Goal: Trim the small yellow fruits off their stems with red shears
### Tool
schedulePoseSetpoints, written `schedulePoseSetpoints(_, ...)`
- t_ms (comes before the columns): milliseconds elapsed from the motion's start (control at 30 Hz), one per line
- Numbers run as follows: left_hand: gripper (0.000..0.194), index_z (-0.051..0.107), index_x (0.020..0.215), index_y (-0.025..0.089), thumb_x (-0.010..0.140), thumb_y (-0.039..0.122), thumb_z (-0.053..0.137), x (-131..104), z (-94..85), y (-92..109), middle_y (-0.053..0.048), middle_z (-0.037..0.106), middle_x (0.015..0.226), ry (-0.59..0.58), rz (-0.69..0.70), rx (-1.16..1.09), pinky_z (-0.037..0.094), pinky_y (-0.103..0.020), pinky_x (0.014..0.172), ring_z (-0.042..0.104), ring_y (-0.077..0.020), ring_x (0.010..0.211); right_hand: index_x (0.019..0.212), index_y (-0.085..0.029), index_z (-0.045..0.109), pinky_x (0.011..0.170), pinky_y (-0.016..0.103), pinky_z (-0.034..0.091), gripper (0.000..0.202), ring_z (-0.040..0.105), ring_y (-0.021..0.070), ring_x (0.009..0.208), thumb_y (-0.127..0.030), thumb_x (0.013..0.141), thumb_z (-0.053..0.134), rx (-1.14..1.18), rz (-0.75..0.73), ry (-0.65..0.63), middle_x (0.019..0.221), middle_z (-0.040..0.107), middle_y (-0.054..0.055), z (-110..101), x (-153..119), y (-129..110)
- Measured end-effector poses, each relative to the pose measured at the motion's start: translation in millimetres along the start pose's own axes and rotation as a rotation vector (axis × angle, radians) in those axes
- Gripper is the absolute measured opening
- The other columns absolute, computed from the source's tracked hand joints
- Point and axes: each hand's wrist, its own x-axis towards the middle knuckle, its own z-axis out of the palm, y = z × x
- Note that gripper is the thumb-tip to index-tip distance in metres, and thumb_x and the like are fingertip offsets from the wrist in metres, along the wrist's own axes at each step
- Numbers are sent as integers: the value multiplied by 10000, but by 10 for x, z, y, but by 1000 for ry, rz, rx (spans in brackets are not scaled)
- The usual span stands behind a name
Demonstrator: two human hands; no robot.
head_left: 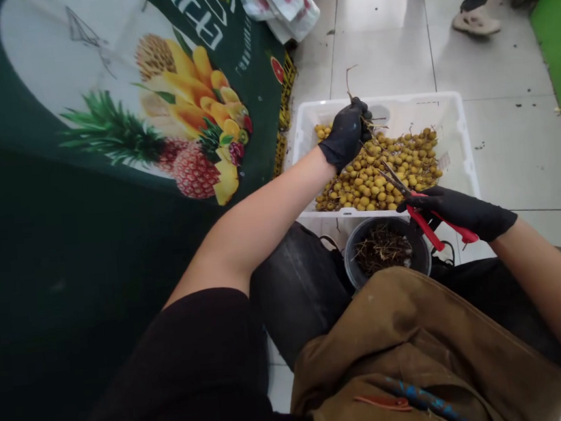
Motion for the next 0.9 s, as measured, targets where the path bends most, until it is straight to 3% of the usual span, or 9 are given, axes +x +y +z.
schedulePoseSetpoints(200, 498, 491, 805, 219, 1269, 399, 485, -231, 152, -54, 65, 497, 652, -114, -110, -109, 391, -182, 502, 484, -62, 488, 906, -170, 770, 703, 305, 569, 278, 671, 190, 729, -346, 1115, 723, 63, 6, 45, 807, 740, 53, 32, 120, -31)
schedulePoseSetpoints(467, 452, 513, 838, 199, 1230, 404, 606, -271, 169, -190, 55, 492, 695, -112, -55, 2, 320, -157, 518, 476, -44, 523, 872, -163, 784, 621, 261, 514, 306, 617, 149, 664, -310, 1134, 727, 68, 12, 54, 732, 695, 33, 54, 109, -43)
schedulePoseSetpoints(700, 469, 522, 827, 198, 1195, 440, 681, -216, 137, -309, 41, 503, 711, -92, -36, 170, 274, -196, 509, 434, -58, 525, 878, -179, 798, 534, 291, 475, 420, 633, 174, 552, -532, 1099, 742, -138, 9, 71, 685, 697, 49, 93, 160, -8)
schedulePoseSetpoints(800, 462, 539, 838, 194, 1217, 441, 633, -232, 89, -262, 28, 529, 737, -87, 88, 228, 366, -187, 575, 527, -73, 603, 830, -205, 765, 564, 298, 477, 433, 651, 184, 560, -562, 1074, 757, -326, -19, 114, 667, 708, 52, -26, 123, 27)
schedulePoseSetpoints(900, 449, 600, 862, 193, 1224, 458, 598, -422, -4, -156, 4, 581, 761, -178, 315, 405, 497, -213, 703, 655, -119, 737, 656, -237, 651, 559, 317, 390, 513, 554, 170, 502, -541, 1044, 795, -662, 7, 212, 566, 645, 55, -339, 37, 70)
